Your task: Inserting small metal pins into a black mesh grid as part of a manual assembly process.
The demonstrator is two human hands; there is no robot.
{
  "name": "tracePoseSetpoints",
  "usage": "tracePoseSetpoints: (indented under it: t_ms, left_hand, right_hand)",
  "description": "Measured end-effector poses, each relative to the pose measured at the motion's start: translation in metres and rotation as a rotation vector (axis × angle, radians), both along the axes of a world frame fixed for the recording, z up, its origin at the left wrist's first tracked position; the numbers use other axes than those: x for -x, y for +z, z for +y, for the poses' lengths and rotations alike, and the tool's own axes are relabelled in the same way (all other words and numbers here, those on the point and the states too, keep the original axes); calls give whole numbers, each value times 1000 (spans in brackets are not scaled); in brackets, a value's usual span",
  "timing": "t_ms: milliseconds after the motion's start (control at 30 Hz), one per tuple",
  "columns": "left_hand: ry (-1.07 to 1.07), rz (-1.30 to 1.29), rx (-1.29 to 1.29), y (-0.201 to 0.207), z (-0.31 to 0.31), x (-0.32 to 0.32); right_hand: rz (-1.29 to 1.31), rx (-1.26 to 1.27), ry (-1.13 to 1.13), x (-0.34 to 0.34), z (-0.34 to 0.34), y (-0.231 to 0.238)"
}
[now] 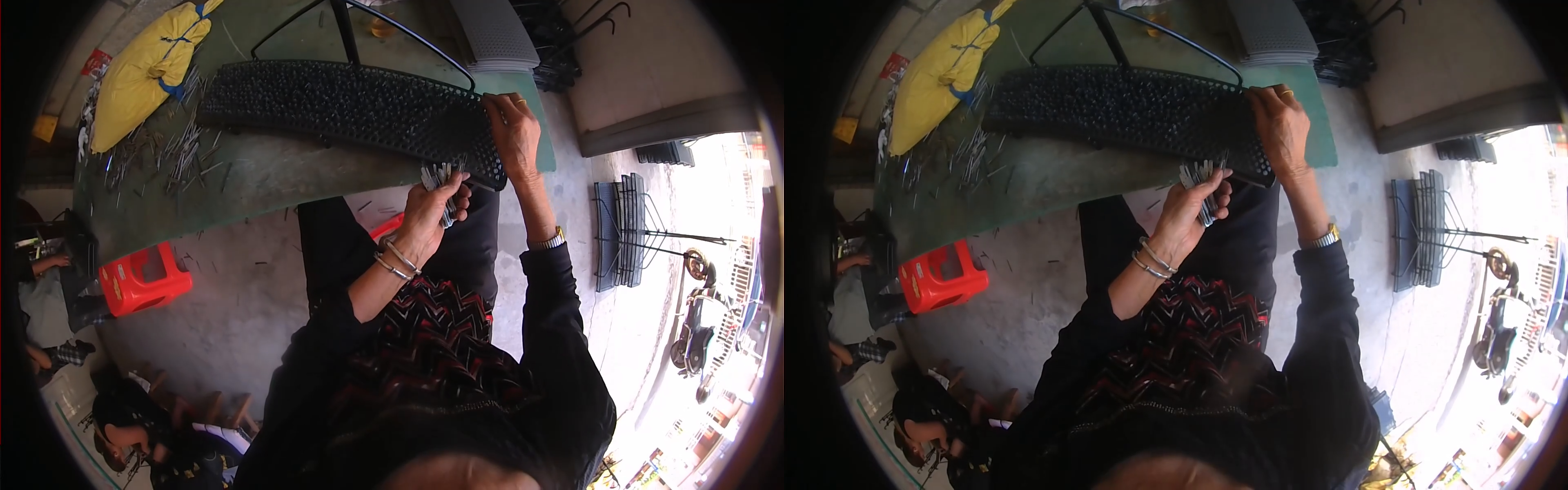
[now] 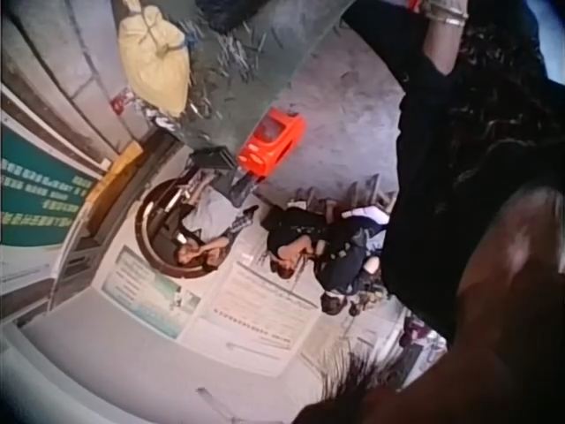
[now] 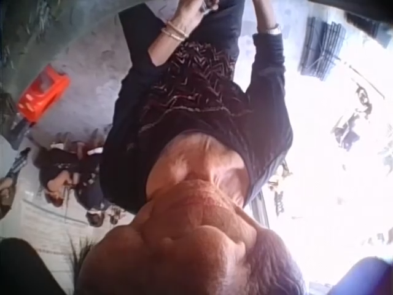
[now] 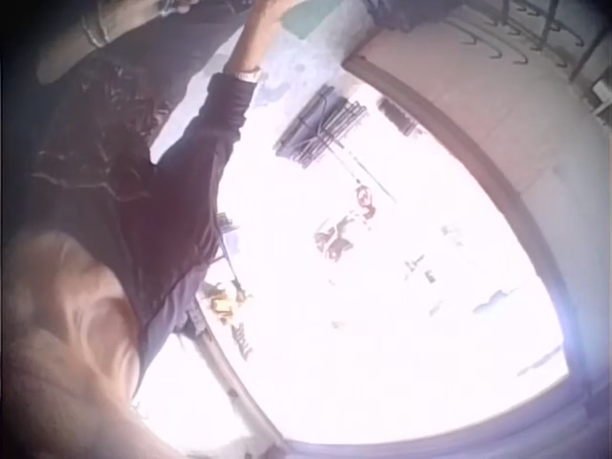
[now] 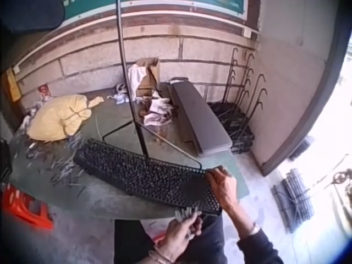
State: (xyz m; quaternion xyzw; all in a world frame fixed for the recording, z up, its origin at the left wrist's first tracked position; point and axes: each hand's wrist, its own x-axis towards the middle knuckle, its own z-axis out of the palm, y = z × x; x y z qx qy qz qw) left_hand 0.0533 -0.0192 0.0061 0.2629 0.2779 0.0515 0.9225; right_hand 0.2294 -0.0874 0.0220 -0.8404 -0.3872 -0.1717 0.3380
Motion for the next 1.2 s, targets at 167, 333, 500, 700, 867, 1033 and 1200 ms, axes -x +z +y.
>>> tracePoseSetpoints:
  t_ms: [167,333,500,700,867,1033,1200]
  left_hand:
    - [2,9,-13,4,2,-1]
    - [24,3,-36,2,6,2]
    - [-15,14,-82,12,6,3]
    - [-24,38,-120,14,7,4]
    - [-44,16,-107,11,5,2]
    - [-2,51,-25,5,7,0]
    - [-97,0,12,0,0,-5]
  right_hand:
    - [-105,176,-127,9,-1,4]
    - [655,74,85,36,-16,33]
    - [959,33,321,47,-23,33]
    - [958,99,347,45,-24,38]
    - [1016,143,382,43,-24,43]
    - [769,-129,236,35,-21,48]
    - [425,-264,90,18,2,37]
